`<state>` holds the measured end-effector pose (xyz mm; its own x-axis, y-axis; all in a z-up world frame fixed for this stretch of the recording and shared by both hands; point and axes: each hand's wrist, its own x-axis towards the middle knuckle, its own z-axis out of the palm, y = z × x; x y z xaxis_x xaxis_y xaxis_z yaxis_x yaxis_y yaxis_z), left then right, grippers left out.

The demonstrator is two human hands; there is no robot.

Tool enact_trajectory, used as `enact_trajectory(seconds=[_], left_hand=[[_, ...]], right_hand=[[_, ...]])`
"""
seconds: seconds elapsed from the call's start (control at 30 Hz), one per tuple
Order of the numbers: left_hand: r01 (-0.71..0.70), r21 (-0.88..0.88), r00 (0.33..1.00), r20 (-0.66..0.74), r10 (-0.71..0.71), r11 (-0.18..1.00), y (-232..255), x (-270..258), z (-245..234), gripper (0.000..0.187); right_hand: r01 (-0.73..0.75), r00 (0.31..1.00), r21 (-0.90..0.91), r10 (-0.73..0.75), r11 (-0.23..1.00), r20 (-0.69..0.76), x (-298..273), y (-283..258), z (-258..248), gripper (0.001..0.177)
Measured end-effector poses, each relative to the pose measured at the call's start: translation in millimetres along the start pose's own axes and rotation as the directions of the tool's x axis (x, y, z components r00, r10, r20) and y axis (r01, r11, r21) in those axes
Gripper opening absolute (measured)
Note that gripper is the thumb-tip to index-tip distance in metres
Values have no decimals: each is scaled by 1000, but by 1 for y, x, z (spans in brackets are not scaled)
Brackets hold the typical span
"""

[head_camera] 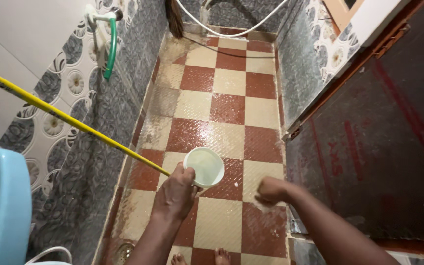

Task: The person mixes a white powder into a container with water by hand, pours the soapy liquid onto a tiled floor, and uses a squeegee to scrub and move the water across the floor towards a drain.

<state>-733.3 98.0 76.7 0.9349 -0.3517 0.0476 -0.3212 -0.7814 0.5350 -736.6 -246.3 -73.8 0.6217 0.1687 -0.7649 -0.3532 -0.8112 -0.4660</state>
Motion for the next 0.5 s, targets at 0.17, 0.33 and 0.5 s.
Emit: enact_trajectory(seconds=[0.17, 0.33, 0.5], left_hand=[[78, 85, 988, 125, -89, 993, 4, -5, -9, 15], [109, -9, 992, 71, -108, 994, 15, -13, -54, 23], [146, 24, 986, -89, -143, 989, 25, -21, -125, 32]], right_hand=[[-102, 969, -41, 90, 994, -229, -8, -15, -25, 25], [125, 905, 13, -108, 992, -411, -78, -162, -93, 28], [450, 785, -487, -591, 749, -185, -158, -296, -101, 47]])
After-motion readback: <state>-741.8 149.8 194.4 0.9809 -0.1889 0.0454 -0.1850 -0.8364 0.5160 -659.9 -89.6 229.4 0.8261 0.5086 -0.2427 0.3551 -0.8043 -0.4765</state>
